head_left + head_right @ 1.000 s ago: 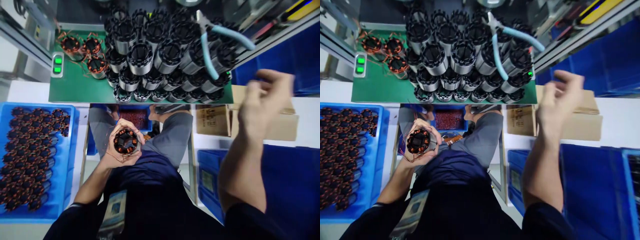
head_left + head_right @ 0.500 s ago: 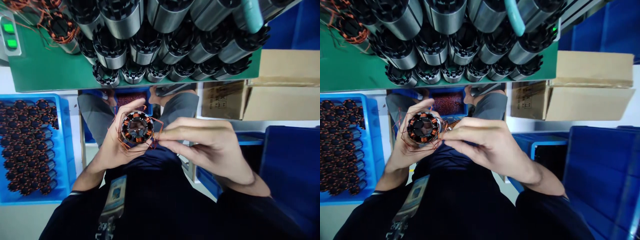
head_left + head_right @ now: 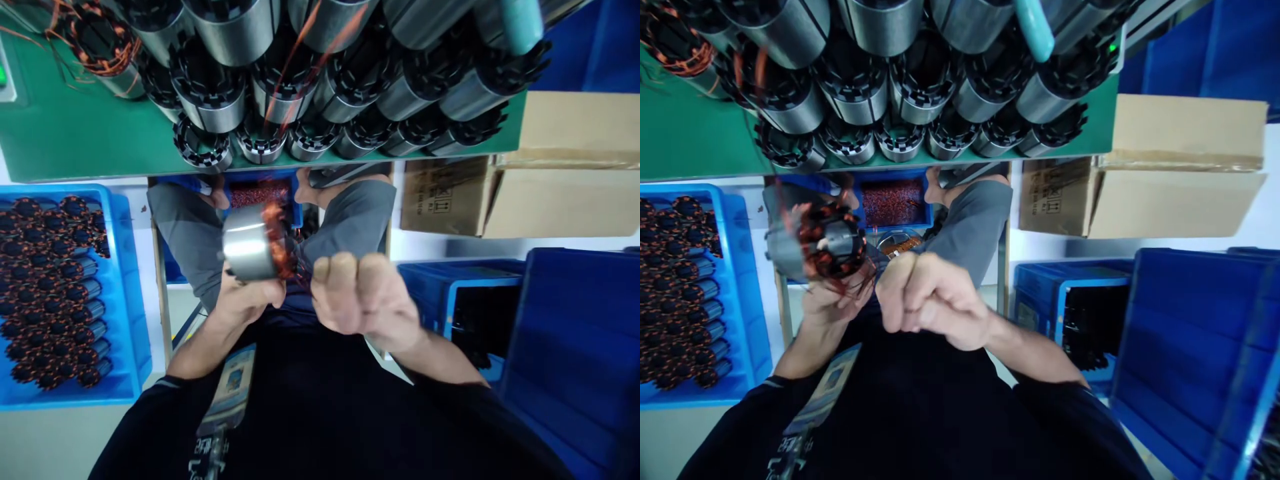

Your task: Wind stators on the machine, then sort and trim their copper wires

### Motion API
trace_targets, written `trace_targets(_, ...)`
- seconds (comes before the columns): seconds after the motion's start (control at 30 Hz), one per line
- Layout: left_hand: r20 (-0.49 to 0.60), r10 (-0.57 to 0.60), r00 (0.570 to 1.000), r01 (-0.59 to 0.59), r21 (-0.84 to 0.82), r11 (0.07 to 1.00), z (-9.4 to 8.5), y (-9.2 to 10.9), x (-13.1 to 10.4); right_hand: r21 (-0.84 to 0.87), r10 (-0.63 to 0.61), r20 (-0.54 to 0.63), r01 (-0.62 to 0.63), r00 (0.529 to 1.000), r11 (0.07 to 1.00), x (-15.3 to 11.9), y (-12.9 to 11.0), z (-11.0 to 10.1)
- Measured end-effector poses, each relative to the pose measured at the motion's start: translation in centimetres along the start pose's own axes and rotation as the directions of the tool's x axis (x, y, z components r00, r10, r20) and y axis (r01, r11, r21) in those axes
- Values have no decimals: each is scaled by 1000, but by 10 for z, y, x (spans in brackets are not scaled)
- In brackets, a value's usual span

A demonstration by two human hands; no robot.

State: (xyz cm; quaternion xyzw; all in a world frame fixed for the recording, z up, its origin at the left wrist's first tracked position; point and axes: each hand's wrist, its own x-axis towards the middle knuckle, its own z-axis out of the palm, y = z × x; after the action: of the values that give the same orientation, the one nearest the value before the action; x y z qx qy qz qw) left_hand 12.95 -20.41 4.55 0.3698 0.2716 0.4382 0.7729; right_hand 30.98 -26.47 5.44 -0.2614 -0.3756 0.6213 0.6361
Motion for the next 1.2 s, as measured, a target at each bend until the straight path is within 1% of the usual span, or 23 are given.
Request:
trace_targets(0.03, 38, 13, 999, -9, -98, 995, -1, 3, -1, 8, -20, -4, 20, 1000, 1000, -4, 3, 4)
trace_targets(0.1, 153, 33, 988, -16, -105, 994, -11, 7, -5, -3, -81, 11, 81, 997, 997, -10, -1, 4)
trace_targets(0.13, 213, -35, 976, 45, -42, 998, -19, 7, -7, -38, -85, 14, 86, 996, 996, -12, -8, 0)
trace_targets(0.17, 267, -154, 951, 150, 33, 988, -27, 5, -9, -98, -66, 26, 68, 997, 993, -12, -16, -5)
trace_targets(0.2, 302, -289, 908, 271, 103, 957, -36, 0, -10, -169, -33, 43, 40, 999, 985, -12, -24, -12)
trace_targets(0.27, 297, -532, 793, 492, 202, 847, -48, -16, -11, -292, 90, 134, -47, 987, 955, -10, -39, -24)
trace_targets(0.3, 289, -604, 743, 557, 234, 797, -52, -27, -11, -332, 156, 189, -86, 970, 939, -8, -44, -29)
trace_targets(0.33, 291, -638, 713, 584, 257, 770, -54, -37, -11, -363, 217, 238, -120, 947, 924, -7, -48, -32)
trace_targets(0.37, 305, -643, 703, 585, 266, 766, -54, -46, -11, -388, 266, 275, -146, 924, 910, -6, -50, -34)
trace_targets(0.4, 328, -626, 708, 569, 260, 780, -55, -54, -11, -411, 304, 301, -165, 904, 897, -5, -51, -34)
trace_targets(0.47, 379, -547, 747, 515, 191, 836, -59, -64, -13, -434, 333, 318, -176, 888, 883, -2, -50, -33)
trace_targets(0.57, 404, -408, 819, 439, 18, 898, -78, -72, -25, -423, 259, 255, -133, 932, 896, 3, -49, -27)
trace_targets(0.63, 312, -294, 903, 341, -106, 934, -95, -77, -35, -412, 187, 153, -109, 970, 905, 8, -49, -22)
trace_targets(0.7, 85, -178, 980, 184, -64, 981, -109, -84, -44, -421, 144, 65, -104, 987, 901, 14, -49, -17)
trace_targets(0.77, -71, -122, 990, 129, 108, 986, -114, -92, -45, -458, 139, 42, -105, 989, 883, 20, -49, -12)
trace_targets(0.8, -80, -133, 988, 146, 182, 972, -113, -96, -43, -477, 140, 44, -103, 989, 873, 23, -48, -9)
trace_targets(0.83, -37, -171, 985, 175, 208, 963, -109, -98, -37, -490, 143, 50, -100, 989, 866, 26, -48, -7)
trace_targets(0.9, 163, -262, 951, 246, 112, 963, -100, -95, -19, -497, 153, 68, -100, 986, 862, 31, -50, -4)
trace_targets(0.97, 390, -300, 871, 346, -52, 937, -90, -84, 4, -484, 181, 112, -106, 977, 869, 35, -56, -4)
trace_targets(1.0, 461, -321, 827, 390, -60, 919, -86, -76, 14, -477, 204, 153, -109, 967, 872, 38, -60, -5)
trace_targets(1.13, 626, -413, 661, 431, 134, 892, -72, -45, 37, -529, 319, 362, -89, 876, 844, 43, -79, -13)
trace_targets(1.17, 635, -419, 649, 423, 157, 892, -69, -41, 37, -556, 339, 386, -77, 858, 827, 43, -82, -14)
trace_targets(1.2, 618, -423, 663, 417, 164, 894, -66, -39, 36, -583, 351, 394, -64, 850, 810, 42, -83, -16)
